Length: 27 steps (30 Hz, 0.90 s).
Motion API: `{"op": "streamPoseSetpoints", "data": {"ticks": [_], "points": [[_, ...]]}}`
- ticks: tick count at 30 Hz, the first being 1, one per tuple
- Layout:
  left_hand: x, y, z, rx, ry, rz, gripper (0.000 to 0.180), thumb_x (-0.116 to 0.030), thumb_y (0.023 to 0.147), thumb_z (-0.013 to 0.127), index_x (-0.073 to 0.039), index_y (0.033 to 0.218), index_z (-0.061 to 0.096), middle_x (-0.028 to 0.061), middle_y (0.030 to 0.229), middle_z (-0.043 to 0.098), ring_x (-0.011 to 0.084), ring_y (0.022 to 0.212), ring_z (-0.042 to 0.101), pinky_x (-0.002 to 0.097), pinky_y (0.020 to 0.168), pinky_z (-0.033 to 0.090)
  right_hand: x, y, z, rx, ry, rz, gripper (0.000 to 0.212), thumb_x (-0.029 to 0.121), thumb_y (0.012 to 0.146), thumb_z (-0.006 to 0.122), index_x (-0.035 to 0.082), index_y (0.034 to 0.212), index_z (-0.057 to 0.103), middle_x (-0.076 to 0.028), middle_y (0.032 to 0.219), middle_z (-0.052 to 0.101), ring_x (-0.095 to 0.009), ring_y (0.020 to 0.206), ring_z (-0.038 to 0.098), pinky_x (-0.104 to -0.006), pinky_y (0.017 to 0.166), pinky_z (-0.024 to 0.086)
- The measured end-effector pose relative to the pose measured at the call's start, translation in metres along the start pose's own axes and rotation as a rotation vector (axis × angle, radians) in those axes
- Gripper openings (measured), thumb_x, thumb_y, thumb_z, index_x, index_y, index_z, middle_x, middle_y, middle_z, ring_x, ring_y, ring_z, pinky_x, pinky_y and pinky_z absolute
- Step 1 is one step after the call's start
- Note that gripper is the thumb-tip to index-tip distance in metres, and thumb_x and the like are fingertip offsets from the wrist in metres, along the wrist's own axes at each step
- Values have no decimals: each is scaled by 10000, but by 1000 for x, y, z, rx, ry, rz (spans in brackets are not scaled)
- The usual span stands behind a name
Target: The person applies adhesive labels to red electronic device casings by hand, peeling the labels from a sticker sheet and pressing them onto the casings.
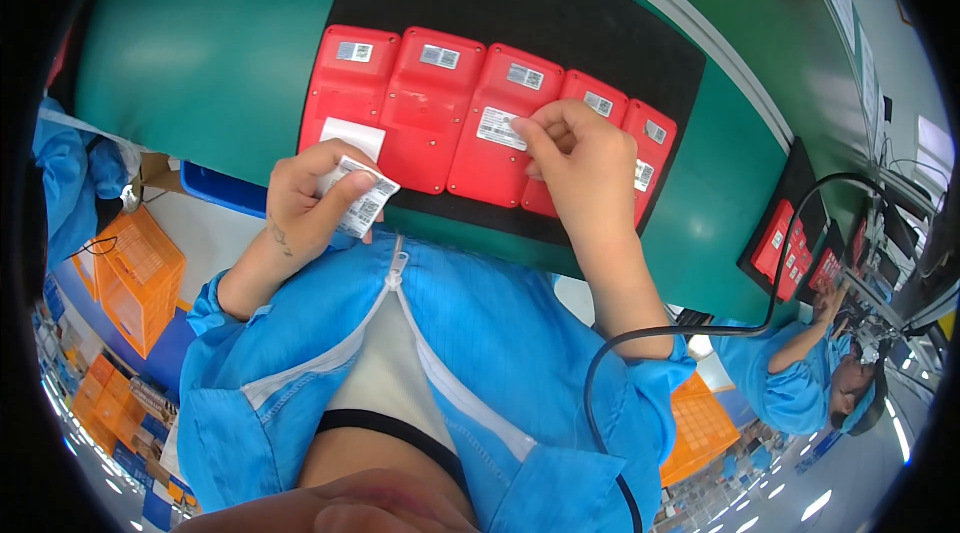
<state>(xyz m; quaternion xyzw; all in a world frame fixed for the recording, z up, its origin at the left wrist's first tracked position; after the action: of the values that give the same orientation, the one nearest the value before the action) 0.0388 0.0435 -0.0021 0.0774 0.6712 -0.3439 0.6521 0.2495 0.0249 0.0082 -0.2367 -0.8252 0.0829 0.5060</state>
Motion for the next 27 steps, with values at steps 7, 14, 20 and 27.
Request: {"op": "streamPoseSetpoints", "data": {"ticks": [7, 14, 20, 27], "points": [[6, -5, 2, -61, -86, 93, 181, -167, 807, 562, 8, 774, 592, 90, 672, 612, 101, 566, 592, 198, 449, 439, 31, -25, 47, 302, 183, -219, 239, 88, 673, 691, 27, 854, 548, -19, 737, 553, -54, 642, 538, -195, 534, 425], [3, -6, 4, -8, -168, 76, 204, -202, 794, 581, -1, 772, 555, 84, 632, 595, 110, 533, 585, 205, 459, 445, 41, -33, 61, 131, 432, -495, 97, 7, 722, 626, -11, 813, 600, -59, 758, 587, -97, 668, 559, -206, 578, 462], [-1, -17, -12, 75, 192, 303, 165, -159, 753, 624, 4, 765, 601, 91, 715, 611, 142, 620, 595, 204, 499, 433, 25, 7, 31, 1, 381, -134, 110, 36, 757, 593, -43, 833, 589, -109, 677, 599, -125, 555, 587, -209, 513, 477], [-5, -19, -30, -29, 167, 236, 155, -145, 783, 587, -22, 877, 587, 110, 800, 610, 144, 653, 595, 208, 558, 457, 22, 6, 43, 28, 135, -21, 129, 94, 733, 642, -14, 796, 610, -90, 645, 600, -99, 542, 582, -180, 480, 458]]}}
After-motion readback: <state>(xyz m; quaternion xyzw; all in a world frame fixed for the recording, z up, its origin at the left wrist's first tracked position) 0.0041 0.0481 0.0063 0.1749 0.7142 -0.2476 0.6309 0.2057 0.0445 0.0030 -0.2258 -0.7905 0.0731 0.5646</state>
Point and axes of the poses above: each hand's wrist, its own y-axis towards the middle knuckle, its own z-axis out of the palm, x = y × z, the point moved 7 cm from there along y, towards the middle knuckle
